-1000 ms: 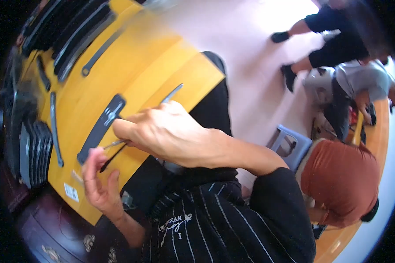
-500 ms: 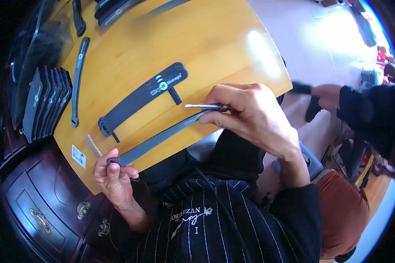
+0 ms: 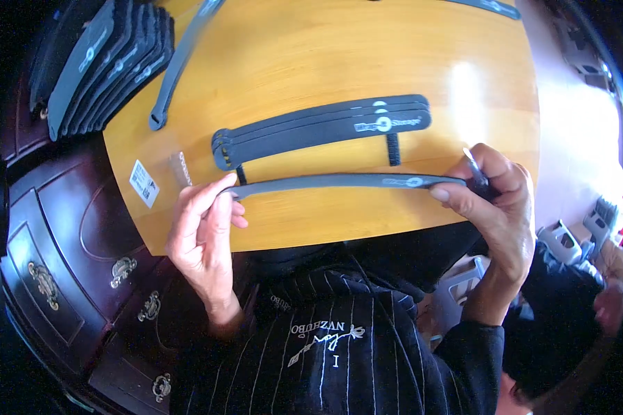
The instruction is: Using a small metal pick to clear holes or inspect the quality of black cable straps at a workbench.
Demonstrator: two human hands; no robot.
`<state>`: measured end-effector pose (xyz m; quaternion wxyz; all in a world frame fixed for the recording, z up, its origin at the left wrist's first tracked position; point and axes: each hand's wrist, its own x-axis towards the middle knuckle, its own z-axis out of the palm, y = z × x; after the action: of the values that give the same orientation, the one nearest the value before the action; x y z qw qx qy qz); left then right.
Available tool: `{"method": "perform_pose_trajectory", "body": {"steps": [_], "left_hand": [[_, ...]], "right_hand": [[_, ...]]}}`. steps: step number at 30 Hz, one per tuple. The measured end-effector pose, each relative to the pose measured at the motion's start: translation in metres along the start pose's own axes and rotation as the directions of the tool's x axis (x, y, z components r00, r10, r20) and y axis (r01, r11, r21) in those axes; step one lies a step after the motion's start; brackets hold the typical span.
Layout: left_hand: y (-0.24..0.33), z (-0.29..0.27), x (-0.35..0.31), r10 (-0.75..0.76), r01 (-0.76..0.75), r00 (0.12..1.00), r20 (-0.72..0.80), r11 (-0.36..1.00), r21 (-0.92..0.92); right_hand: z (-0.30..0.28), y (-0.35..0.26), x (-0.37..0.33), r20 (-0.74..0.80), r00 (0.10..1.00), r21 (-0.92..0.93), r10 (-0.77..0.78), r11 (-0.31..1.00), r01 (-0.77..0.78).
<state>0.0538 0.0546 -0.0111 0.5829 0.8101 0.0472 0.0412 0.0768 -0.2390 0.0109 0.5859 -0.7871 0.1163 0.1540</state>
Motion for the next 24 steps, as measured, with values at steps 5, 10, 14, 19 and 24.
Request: {"method": "perform_pose_trajectory", "body": {"steps": [5,10,14,19,24], "left_hand": [[-0.005,0.003,0.003,-0.092,0.101,0.988,-0.127,0.992,0.071],[-0.007,0.005,0.008,-0.09,0.11,0.979,-0.183,0.988,0.104],[-0.009,0.004,0.011,-0.088,0.11,0.98,-0.179,0.987,0.116],[-0.007,0.008,0.017,-0.04,0.063,0.986,-0.163,0.989,0.138],[-0.008,0.007,0.019,-0.079,0.105,0.983,-0.166,0.982,0.155]], "right_hand": [[-0.001,-0.001,0.003,-0.02,0.999,-0.077,-0.038,0.996,0.037],[0.009,-0.003,0.004,-0.063,0.998,-0.025,-0.008,1.0,0.006],[0.01,-0.002,0.008,-0.084,0.996,-0.072,0.01,0.997,-0.016],[0.001,0.002,0.011,-0.094,0.995,-0.154,-0.037,0.988,0.022],[0.007,-0.001,0.015,-0.16,0.986,-0.165,-0.036,0.986,0.009]]}}
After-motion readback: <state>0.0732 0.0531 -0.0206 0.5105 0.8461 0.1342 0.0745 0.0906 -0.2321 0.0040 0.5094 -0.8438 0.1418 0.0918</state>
